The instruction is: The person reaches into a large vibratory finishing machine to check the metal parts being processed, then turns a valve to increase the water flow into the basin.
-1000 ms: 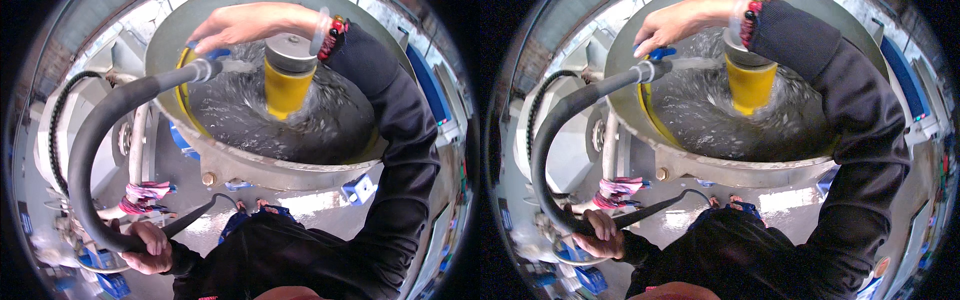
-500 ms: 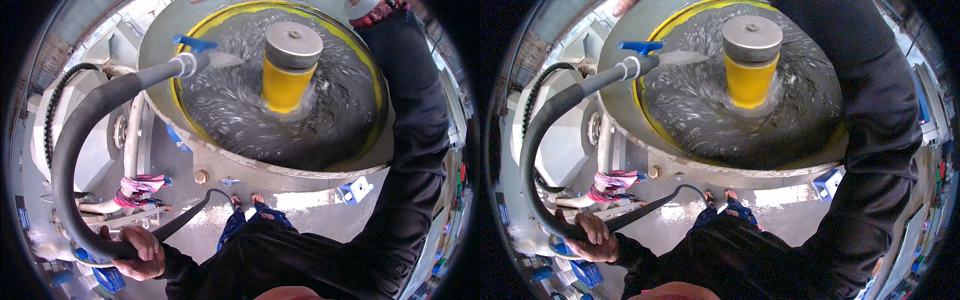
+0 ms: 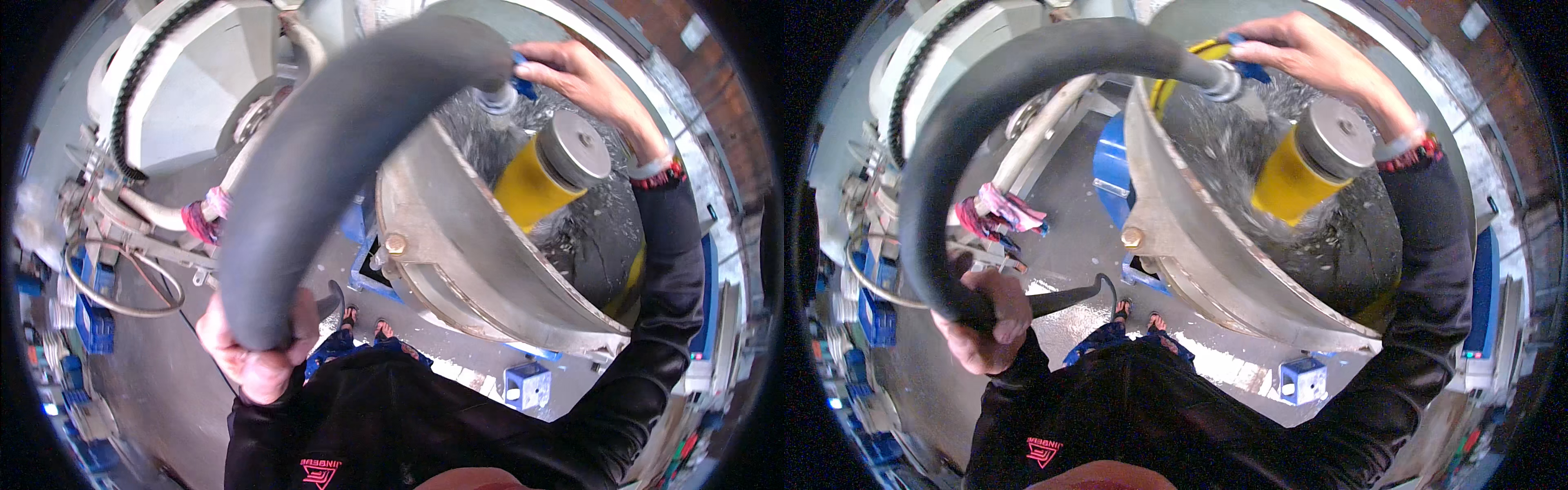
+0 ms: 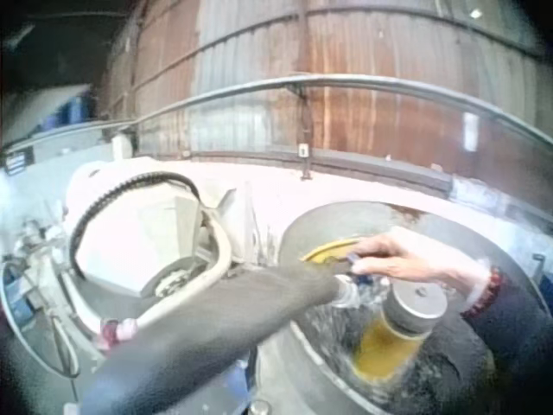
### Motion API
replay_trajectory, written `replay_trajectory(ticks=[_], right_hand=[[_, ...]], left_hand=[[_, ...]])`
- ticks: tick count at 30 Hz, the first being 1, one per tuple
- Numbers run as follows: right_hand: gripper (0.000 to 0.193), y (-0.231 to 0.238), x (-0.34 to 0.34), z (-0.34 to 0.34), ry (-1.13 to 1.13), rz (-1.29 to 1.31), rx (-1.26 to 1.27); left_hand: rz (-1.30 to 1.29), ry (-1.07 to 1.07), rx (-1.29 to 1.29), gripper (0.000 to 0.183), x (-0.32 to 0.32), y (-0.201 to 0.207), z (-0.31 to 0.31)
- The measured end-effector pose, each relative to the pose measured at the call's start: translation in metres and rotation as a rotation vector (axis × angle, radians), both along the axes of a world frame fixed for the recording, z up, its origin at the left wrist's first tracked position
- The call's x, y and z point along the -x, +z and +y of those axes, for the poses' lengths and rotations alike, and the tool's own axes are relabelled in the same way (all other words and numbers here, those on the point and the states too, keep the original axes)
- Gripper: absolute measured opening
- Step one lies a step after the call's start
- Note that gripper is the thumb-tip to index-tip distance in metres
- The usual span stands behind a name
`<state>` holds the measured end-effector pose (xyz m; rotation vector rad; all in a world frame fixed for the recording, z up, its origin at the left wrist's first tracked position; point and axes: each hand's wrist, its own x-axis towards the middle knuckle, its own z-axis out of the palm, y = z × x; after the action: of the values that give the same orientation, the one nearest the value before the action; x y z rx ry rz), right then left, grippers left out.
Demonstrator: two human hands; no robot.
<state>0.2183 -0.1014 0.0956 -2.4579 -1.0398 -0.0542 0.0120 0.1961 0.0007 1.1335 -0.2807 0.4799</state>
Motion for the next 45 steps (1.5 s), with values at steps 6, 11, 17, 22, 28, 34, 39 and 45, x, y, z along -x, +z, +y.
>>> replay_trajectory(ticks=[6, 11, 17, 22, 28, 34, 39, 45], right_hand=[[0.037, 0.001, 0.001, -0.008, -0.058, 0.127, -0.019], [0.038, -0.003, 0.008, -0.016, -0.161, 0.055, -0.013], [0.042, 0.009, 0.012, 0.015, -0.259, 0.023, -0.019], [0.039, 0.020, 0.038, 0.043, -0.259, 0.158, -0.145], [0.044, -0.008, 0.023, 0.040, -0.337, 0.030, -0.089], [0.038, 0.001, 0.027, 0.032, -0.295, 0.130, -0.085], [0.039, 0.002, 0.023, 0.021, -0.241, 0.202, -0.115], [0.038, 0.004, 0.008, 0.052, -0.018, 0.017, 0.078]], left_hand=[[0.026, -0.103, -0.203, 0.058, -0.009, 0.014, 0.019], [-0.017, -0.155, -0.319, 0.059, -0.033, 0.010, 0.040], [-0.198, -0.338, -0.199, 0.061, -0.049, 0.015, 0.051], [-0.112, -0.426, -0.051, 0.057, -0.054, 0.009, 0.069], [-0.025, -0.370, -0.176, 0.055, -0.058, -0.004, 0.095], [-0.011, -0.393, -0.191, 0.057, -0.053, 0.000, 0.088], [-0.016, -0.404, -0.168, 0.056, -0.044, 0.001, 0.075], [-0.152, -0.312, -0.395, 0.049, -0.037, 0.020, 0.075]])
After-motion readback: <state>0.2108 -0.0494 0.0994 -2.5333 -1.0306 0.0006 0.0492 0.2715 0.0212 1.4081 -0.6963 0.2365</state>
